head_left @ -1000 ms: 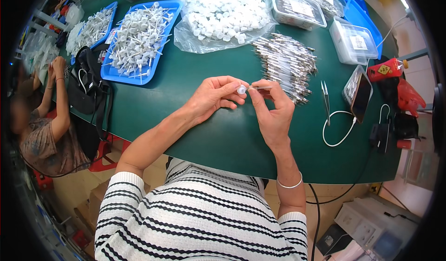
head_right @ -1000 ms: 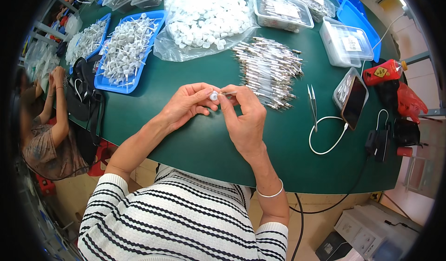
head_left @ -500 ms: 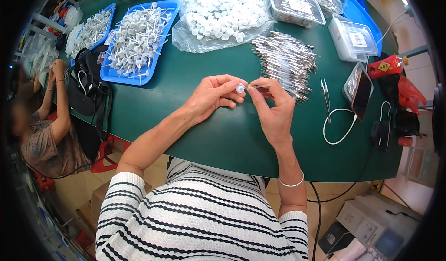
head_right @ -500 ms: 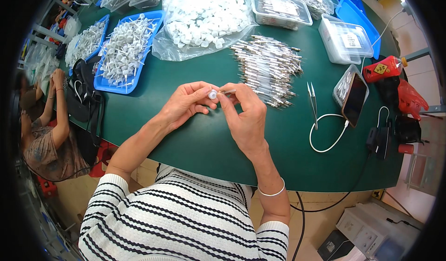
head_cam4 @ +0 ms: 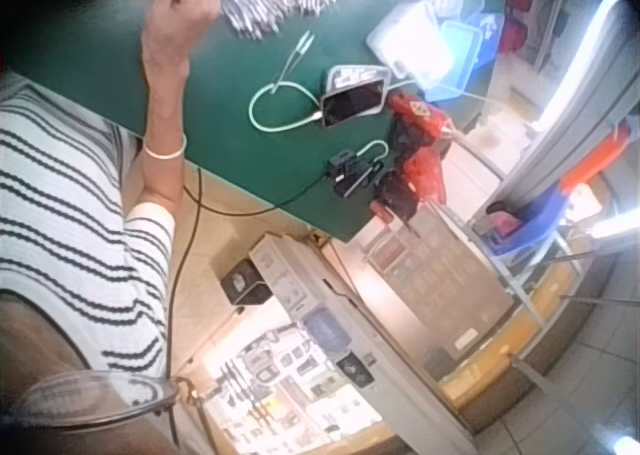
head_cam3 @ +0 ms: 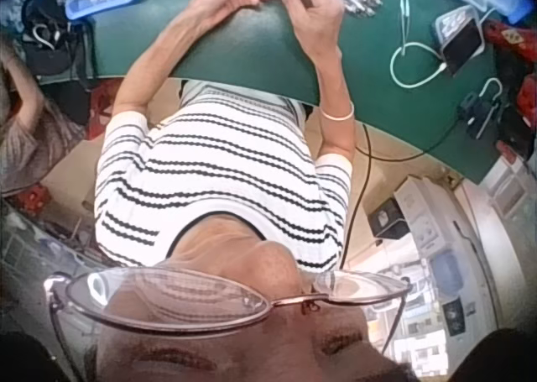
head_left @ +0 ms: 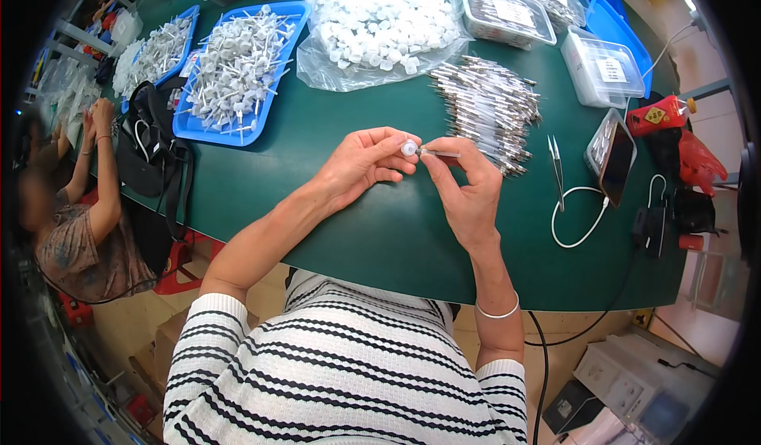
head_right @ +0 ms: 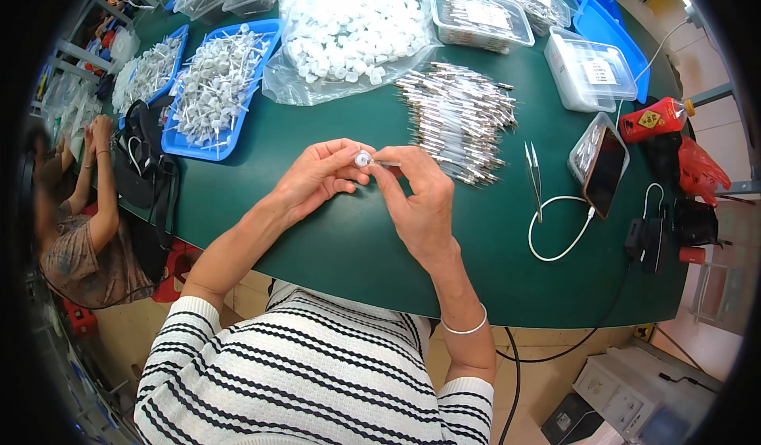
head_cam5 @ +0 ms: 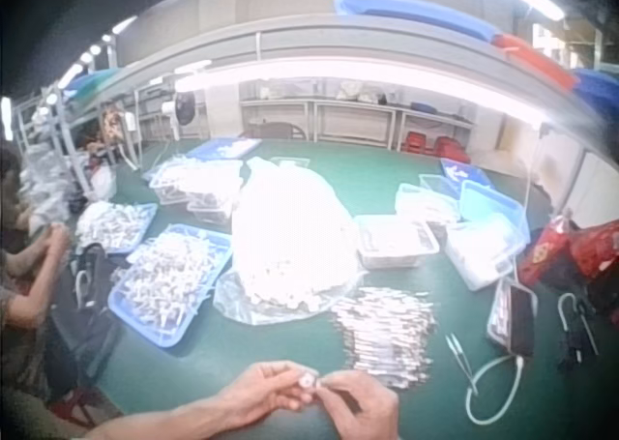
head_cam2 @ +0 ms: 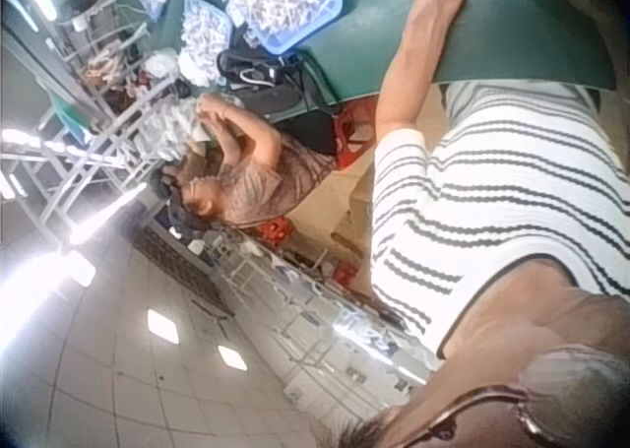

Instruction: The person sits at a green workbench and repeatedly picks up small white plastic caps and metallic cylindrical components. They insert the metal parts into the white caps by hand and place the assembled units into a blue tray. The process is repetitive and involves handling small parts one at a time.

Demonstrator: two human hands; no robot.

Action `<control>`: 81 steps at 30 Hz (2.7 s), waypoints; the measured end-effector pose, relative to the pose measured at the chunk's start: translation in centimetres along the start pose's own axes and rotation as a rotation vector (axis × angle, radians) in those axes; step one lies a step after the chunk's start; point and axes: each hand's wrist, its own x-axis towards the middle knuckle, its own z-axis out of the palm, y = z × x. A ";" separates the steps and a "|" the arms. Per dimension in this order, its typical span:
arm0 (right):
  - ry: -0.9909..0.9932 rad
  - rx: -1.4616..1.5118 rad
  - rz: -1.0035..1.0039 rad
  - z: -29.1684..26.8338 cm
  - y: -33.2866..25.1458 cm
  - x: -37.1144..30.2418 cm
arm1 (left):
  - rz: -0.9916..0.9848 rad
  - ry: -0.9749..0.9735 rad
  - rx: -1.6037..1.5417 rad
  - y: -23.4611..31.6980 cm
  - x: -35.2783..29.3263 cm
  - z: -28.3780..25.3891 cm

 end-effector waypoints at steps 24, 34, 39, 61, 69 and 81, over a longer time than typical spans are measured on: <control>0.012 0.002 0.031 0.0 -0.1 0.1 | 0.030 0.003 0.024 -0.1 0.0 0.1; -0.023 0.042 0.085 0.2 0.2 0.0 | 0.062 0.029 0.070 -0.2 -0.3 0.6; -0.042 0.152 0.218 0.0 -0.1 0.0 | 0.161 0.013 0.199 0.6 -0.7 0.9; -0.260 -0.194 0.172 -1.0 -1.4 0.1 | 0.249 -0.002 0.261 0.8 -0.8 0.6; -0.224 -0.181 0.178 -0.6 -1.1 -0.1 | 0.281 -0.007 0.265 0.6 -0.8 0.6; -0.174 -0.240 0.058 -0.3 -0.7 -0.4 | 0.297 0.000 0.186 -0.1 -0.7 0.7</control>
